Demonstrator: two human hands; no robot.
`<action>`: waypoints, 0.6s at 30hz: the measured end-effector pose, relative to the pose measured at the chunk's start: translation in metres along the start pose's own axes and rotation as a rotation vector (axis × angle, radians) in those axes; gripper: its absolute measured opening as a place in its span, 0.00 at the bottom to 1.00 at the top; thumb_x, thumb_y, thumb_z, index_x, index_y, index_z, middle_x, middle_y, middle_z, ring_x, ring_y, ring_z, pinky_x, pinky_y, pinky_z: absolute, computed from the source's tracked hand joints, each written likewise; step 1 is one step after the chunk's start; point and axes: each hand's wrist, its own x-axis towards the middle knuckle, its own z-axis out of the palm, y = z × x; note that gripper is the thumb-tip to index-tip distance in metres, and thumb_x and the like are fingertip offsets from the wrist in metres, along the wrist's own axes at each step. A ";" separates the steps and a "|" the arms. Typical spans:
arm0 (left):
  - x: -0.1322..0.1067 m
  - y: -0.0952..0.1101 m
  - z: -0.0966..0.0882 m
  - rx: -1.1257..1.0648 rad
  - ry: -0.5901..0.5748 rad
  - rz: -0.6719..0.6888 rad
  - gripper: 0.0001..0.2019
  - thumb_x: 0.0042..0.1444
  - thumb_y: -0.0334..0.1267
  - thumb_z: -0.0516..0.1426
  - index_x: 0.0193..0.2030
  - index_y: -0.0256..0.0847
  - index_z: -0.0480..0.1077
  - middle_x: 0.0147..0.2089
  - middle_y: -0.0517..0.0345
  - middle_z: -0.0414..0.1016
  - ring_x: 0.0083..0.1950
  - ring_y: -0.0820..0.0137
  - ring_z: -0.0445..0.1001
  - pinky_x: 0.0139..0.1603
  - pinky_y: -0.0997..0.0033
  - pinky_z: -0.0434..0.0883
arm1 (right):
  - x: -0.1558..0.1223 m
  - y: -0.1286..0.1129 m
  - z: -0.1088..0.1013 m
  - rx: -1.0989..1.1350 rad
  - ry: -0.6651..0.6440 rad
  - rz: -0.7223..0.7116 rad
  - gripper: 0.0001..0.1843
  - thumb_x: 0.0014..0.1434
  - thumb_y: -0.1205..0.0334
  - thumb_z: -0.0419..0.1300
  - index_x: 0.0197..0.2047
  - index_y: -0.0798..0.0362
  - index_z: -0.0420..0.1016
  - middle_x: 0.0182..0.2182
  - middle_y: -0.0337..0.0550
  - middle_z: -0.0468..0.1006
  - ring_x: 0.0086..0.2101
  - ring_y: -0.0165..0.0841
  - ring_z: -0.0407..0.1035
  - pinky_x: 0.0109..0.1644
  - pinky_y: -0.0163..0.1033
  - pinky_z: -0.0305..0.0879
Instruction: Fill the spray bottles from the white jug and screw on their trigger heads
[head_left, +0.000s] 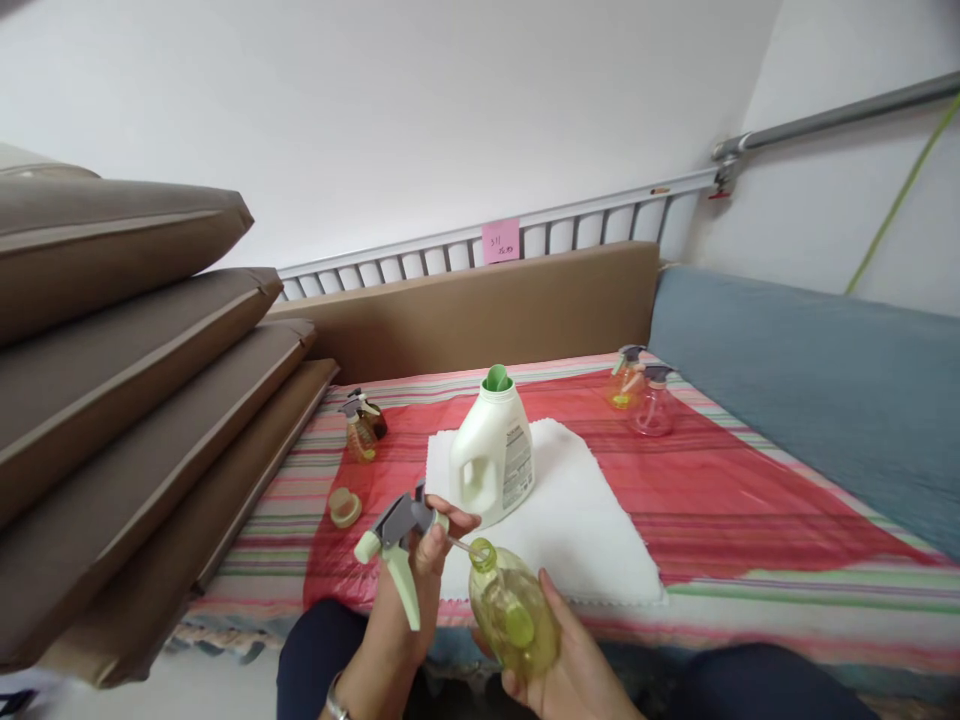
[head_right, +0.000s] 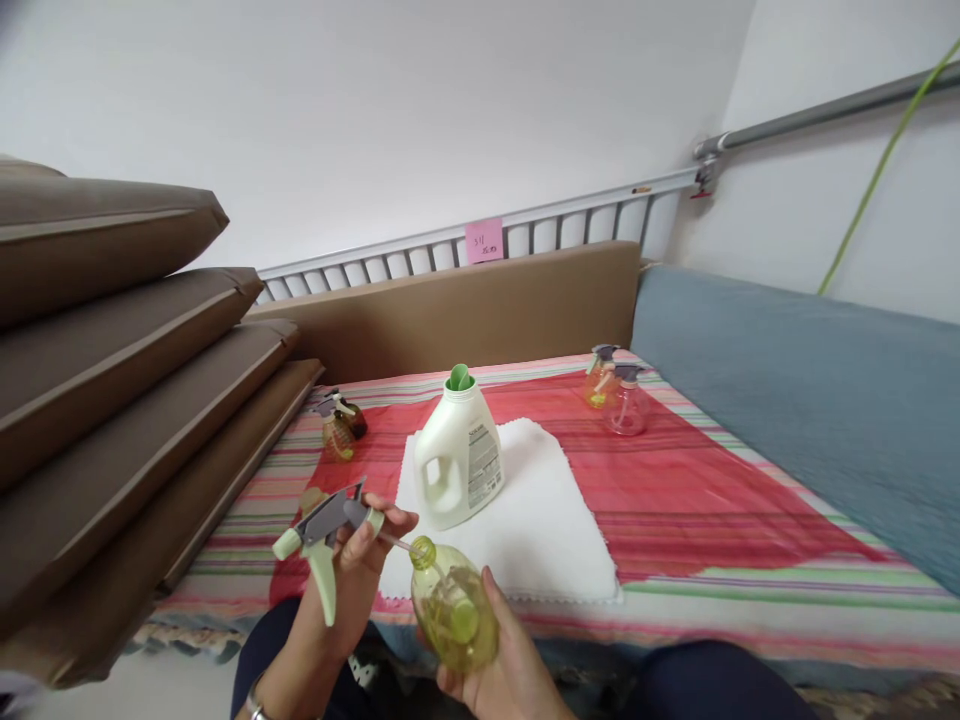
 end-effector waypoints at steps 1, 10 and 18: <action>0.000 0.005 0.000 0.008 0.029 0.029 0.11 0.49 0.41 0.62 0.37 0.40 0.69 0.33 0.57 0.75 0.40 0.63 0.76 0.51 0.55 0.69 | 0.001 0.000 -0.001 0.003 0.017 0.005 0.24 0.59 0.43 0.56 0.44 0.56 0.76 0.39 0.51 0.81 0.37 0.40 0.75 0.26 0.33 0.66; -0.006 0.010 -0.003 0.108 0.007 0.163 0.12 0.47 0.43 0.63 0.36 0.42 0.68 0.31 0.58 0.75 0.33 0.64 0.76 0.37 0.63 0.73 | 0.006 -0.001 -0.009 -0.015 0.013 0.053 0.26 0.56 0.44 0.60 0.45 0.59 0.75 0.38 0.51 0.81 0.36 0.40 0.75 0.26 0.32 0.68; 0.007 0.016 -0.006 0.155 0.076 0.313 0.07 0.47 0.39 0.63 0.31 0.42 0.70 0.24 0.62 0.74 0.26 0.69 0.75 0.33 0.67 0.73 | 0.004 -0.005 -0.018 -0.058 0.006 0.023 0.24 0.56 0.46 0.61 0.44 0.59 0.76 0.37 0.51 0.81 0.34 0.39 0.76 0.25 0.34 0.71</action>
